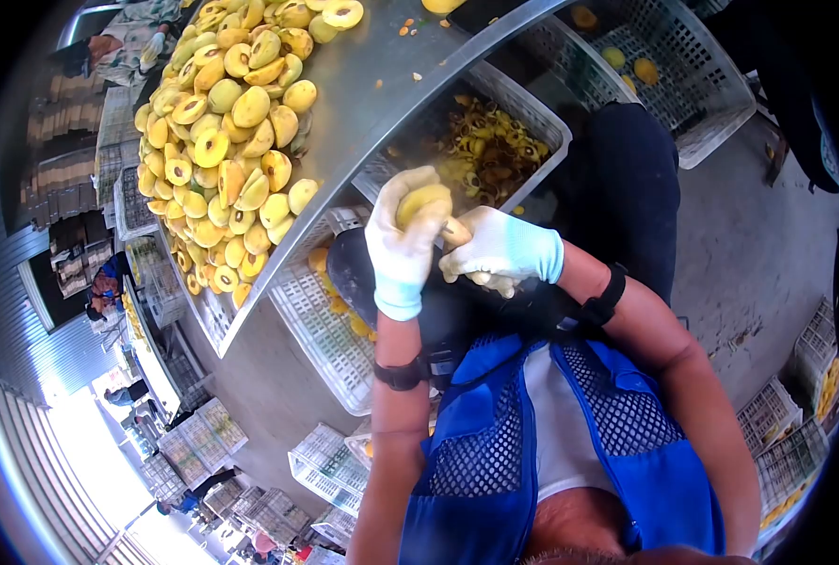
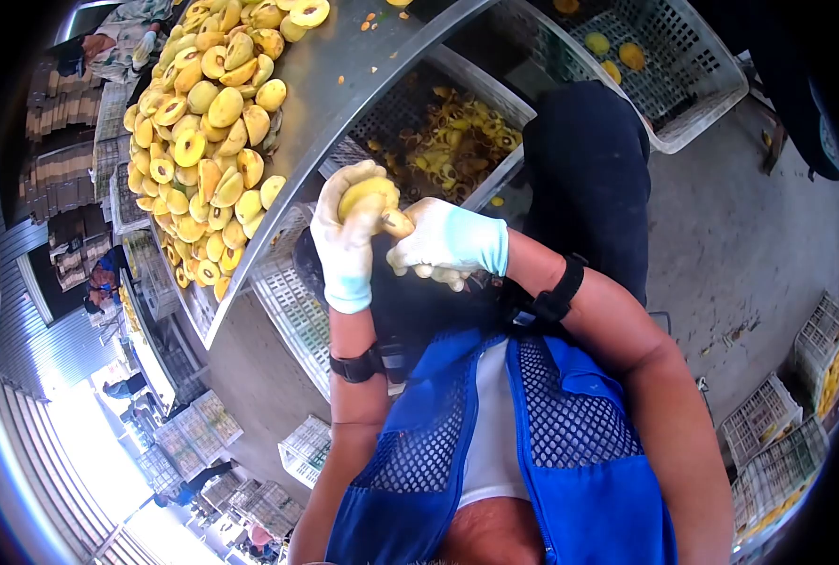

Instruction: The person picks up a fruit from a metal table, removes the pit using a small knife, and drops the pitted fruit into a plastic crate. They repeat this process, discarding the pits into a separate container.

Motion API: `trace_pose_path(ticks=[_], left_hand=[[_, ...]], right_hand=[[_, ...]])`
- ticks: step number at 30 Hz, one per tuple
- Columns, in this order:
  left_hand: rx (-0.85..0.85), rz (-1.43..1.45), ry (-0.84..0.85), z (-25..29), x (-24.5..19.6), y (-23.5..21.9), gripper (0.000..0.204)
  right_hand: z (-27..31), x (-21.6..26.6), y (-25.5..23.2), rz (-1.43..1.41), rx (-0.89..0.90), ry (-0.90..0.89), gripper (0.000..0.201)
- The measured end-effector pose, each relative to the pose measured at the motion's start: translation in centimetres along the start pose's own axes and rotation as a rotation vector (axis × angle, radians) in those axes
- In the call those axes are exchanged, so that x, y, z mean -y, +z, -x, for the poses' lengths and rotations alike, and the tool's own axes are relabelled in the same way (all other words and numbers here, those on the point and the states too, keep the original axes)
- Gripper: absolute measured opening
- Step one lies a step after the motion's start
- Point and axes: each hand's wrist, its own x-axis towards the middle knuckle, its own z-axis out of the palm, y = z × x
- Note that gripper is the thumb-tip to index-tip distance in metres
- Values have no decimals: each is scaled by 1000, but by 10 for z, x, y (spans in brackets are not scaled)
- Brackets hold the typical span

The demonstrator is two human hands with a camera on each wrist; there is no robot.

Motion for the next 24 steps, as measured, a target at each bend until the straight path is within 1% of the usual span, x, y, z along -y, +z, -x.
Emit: trace_pose_path(ticks=[1, 3, 6, 9, 10, 12, 13, 14, 17, 18, 21, 22, 24], left_hand=[[53, -62, 70, -5, 3, -5, 41], [108, 294, -152, -5, 2, -6, 43], [47, 346, -134, -9, 12, -1, 43], [97, 284, -44, -15, 17, 0, 41], [152, 129, -47, -18, 12, -3, 37], [242, 52, -79, -26, 1, -7, 34], [288, 13, -97, -27, 0, -8, 32], [298, 87, -88, -28, 1, -9, 29], [309, 310, 19, -27, 23, -8, 21], [277, 627, -44, -24, 31, -2, 26], [196, 995, -10, -16, 40, 12, 32], [169, 998, -25, -14, 41, 13, 32], [179, 1001, -39, -13, 39, 11, 34]], right_hand=[[0, -2, 0, -32, 28, -8, 23], [-1, -8, -1, -95, 88, -24, 23], [2, -4, 0, -180, 138, 35, 23], [0, -10, -4, -179, 158, 14, 24], [1, -9, -2, -152, 138, 17, 24], [4, -7, 1, -99, 103, 22, 24], [2, -8, 2, -146, 127, 34, 23], [1, -9, 0, -192, 149, 46, 22], [-1, -11, -1, -306, 230, 62, 21], [-2, -11, -2, -339, 261, 63, 21], [-1, -9, 2, -281, 240, 21, 22], [-2, -9, 1, -272, 251, 23, 22], [-3, -9, 2, -255, 270, 29, 22]])
